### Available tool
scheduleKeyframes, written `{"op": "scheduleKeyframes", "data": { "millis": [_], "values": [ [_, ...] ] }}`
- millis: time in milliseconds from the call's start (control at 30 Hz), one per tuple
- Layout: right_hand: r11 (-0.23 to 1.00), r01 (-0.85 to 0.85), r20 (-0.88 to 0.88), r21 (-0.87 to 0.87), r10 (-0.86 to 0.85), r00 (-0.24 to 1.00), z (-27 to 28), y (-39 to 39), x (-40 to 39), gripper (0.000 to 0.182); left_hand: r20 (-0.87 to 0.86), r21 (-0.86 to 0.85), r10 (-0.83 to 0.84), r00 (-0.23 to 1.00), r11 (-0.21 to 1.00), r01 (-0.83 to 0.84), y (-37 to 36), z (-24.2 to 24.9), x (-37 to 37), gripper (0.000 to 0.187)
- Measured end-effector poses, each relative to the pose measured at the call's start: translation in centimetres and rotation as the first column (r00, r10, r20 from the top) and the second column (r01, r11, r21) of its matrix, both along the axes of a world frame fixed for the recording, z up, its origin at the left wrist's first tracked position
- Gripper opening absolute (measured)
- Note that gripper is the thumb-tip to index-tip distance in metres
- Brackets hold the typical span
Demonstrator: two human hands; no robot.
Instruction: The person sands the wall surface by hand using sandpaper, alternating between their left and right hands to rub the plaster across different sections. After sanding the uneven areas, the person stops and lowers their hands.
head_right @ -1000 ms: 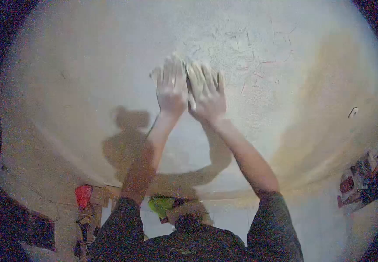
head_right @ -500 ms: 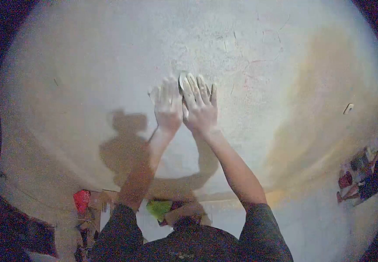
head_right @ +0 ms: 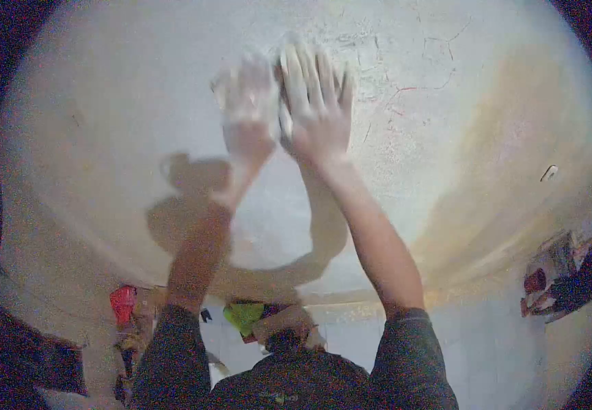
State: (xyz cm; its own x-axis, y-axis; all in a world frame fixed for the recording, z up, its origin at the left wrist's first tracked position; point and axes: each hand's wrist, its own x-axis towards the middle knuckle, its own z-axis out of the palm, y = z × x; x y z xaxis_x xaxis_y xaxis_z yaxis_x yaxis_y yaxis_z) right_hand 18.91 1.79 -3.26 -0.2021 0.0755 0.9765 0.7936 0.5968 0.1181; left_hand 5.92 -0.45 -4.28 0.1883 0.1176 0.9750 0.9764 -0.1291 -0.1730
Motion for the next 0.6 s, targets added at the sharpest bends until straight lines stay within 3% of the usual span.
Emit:
{"op": "scheduleKeyframes", "data": {
  "millis": [33, 133, 200, 233, 300, 367, 400, 433, 467, 533, 600],
  "values": [
    [0.999, -0.009, 0.011, -0.053, 0.01, 1.0, -4.4, 0.1, 0.5, 0.063, 0.014, -0.013, -0.014, 1.0, 1.0, 0.014, 0.1, -3.1, 0.7, 0.052],
    [0.995, -0.037, 0.029, -0.091, 0.039, 0.999, -5.2, -0.1, 0.4, 0.061, 0.015, -0.023, -0.061, 0.998, 0.998, 0.061, -0.5, -3.4, 0.4, 0.051],
    [0.993, -0.1, 0.012, -0.06, 0.101, 0.995, -0.7, -0.4, 0.4, 0.058, -0.024, 0.02, -0.122, 0.992, 0.992, 0.122, -0.8, 0.3, 0.3, 0.048],
    [0.998, -0.047, 0.018, 0.033, 0.046, 0.999, 2.8, -0.4, 0.4, 0.058, -0.047, 0.057, -0.079, 0.996, 0.995, 0.082, -0.5, 3.0, 0.1, 0.048],
    [0.99, -0.118, -0.023, 0.076, 0.12, 0.993, 9.0, -0.4, 0.3, 0.062, -0.065, 0.086, -0.059, 0.996, 0.994, 0.065, -0.3, 6.5, 0.1, 0.048],
    [0.978, 0.058, 0.04, 0.2, -0.067, 0.997, 12.2, 0.4, 0.2, 0.07, -0.005, 0.03, -0.092, 0.996, 0.995, 0.092, 0.0, 8.2, -0.4, 0.047],
    [0.978, 0.064, 0.048, 0.2, -0.075, 0.996, 11.4, 1.4, 0.1, 0.07, 0.023, 0.019, -0.103, 0.994, 0.995, 0.102, 0.8, 9.1, -0.7, 0.047],
    [0.988, -0.028, 0.007, 0.149, 0.027, 1.0, 9.8, 1.7, -0.3, 0.067, 0.048, 0.013, -0.108, 0.993, 0.994, 0.107, 1.2, 9.5, -0.9, 0.047],
    [0.988, -0.13, -0.044, 0.088, 0.134, 0.99, 7.7, 1.2, -0.7, 0.065, 0.08, -0.026, -0.13, 0.988, 0.991, 0.132, 0.6, 7.1, -1.1, 0.043],
    [0.999, -0.043, -0.02, 0.024, 0.043, 0.999, 2.3, 0.5, -0.4, 0.066, -0.036, 0.038, -0.103, 0.994, 0.994, 0.105, 0.5, 1.7, -0.8, 0.043],
    [0.995, -0.022, 0.025, -0.097, 0.025, 0.999, -4.4, -1.1, 0.1, 0.064, -0.012, -0.089, 0.003, 1.0, 0.996, -0.005, -1.7, -5.0, -0.5, 0.045]
  ]
}}
